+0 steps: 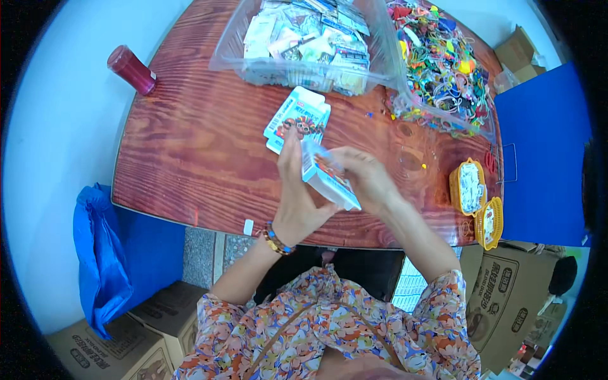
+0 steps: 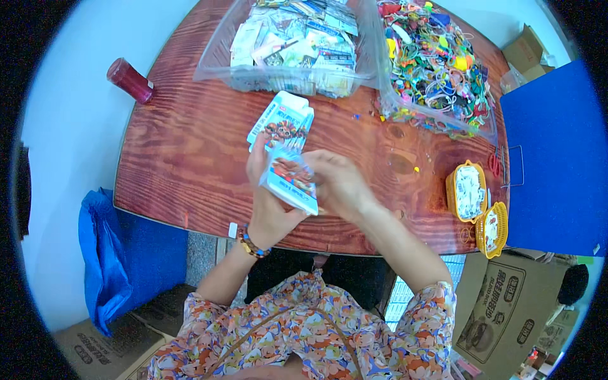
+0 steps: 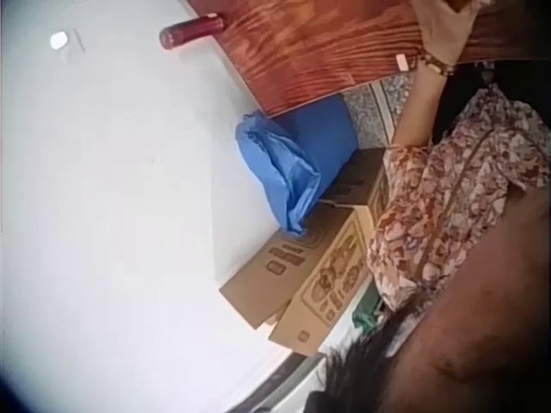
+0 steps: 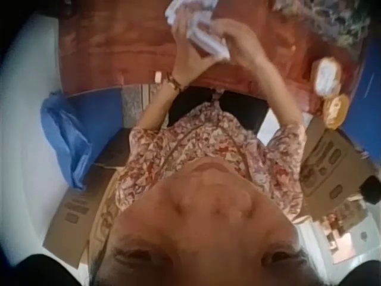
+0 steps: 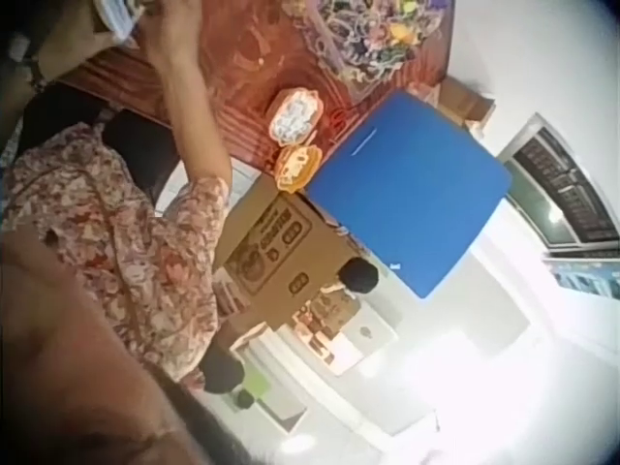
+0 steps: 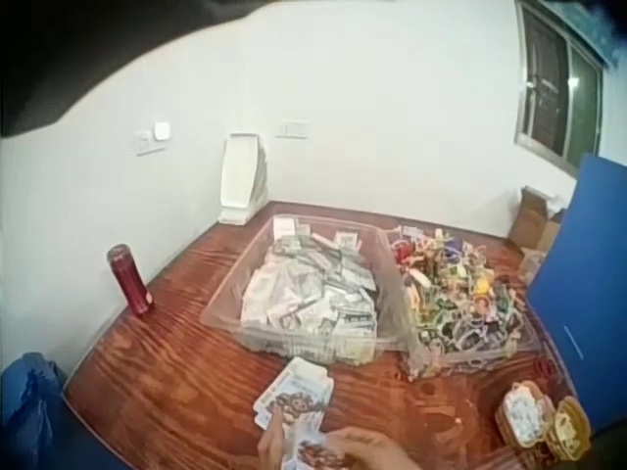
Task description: Packaging small toy components and cards into individual boxes and then into a larger shipping box.
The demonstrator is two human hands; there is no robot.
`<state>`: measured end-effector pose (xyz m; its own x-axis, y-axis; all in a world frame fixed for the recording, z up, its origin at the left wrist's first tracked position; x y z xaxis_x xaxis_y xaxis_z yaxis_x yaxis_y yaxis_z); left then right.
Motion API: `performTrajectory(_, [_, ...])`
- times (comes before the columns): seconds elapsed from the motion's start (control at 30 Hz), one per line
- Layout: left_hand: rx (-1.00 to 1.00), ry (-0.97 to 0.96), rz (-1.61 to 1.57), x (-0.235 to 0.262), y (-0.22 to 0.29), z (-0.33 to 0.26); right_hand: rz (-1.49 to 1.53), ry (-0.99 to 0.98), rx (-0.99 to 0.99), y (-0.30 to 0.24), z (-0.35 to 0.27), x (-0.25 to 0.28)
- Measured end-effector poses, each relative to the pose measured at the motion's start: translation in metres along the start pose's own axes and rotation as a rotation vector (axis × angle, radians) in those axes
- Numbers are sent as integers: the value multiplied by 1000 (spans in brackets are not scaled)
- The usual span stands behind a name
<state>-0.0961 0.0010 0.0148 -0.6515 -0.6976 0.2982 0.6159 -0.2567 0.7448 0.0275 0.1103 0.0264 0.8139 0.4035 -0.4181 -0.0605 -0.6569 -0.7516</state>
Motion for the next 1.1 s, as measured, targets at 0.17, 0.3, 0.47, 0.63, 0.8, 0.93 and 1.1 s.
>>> performTrajectory(0.17, [318,234,-272,25,-17,22,-936,-79,621,-57,32,-50])
performTrajectory(0.3, [471,121,-236,39,-28,19,-1397,281,1287,-149,102,-62])
performTrajectory(0.47, [371,70,-166,35,-31,-2,-1690,146,1505,-177,197,-40])
performTrajectory(0.63, [539,53,-211,49,-36,-9,-1730,5,983,-203,178,-40])
performTrajectory(0.8, [506,-46,-183,41,-32,-6,-1610,192,838,-212,171,-14])
performTrajectory(0.93, [451,-108,-141,30,-27,-14,-1562,322,1027,-210,162,-3])
performTrajectory(1.1, [370,-50,-21,27,-17,-10,-1208,307,1166,-218,146,21])
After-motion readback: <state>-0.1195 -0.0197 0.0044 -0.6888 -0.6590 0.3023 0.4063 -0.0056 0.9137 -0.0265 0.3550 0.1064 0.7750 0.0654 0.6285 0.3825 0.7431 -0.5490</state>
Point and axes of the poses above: each hand's wrist, its own z-axis towards the middle knuckle, its own x-axis out of the back of the hand, y = z × x, the point moved 1 cm from there along z, towards the middle knuckle, and after that the axes turned 9 degrees about y, right-handed, at the moved point
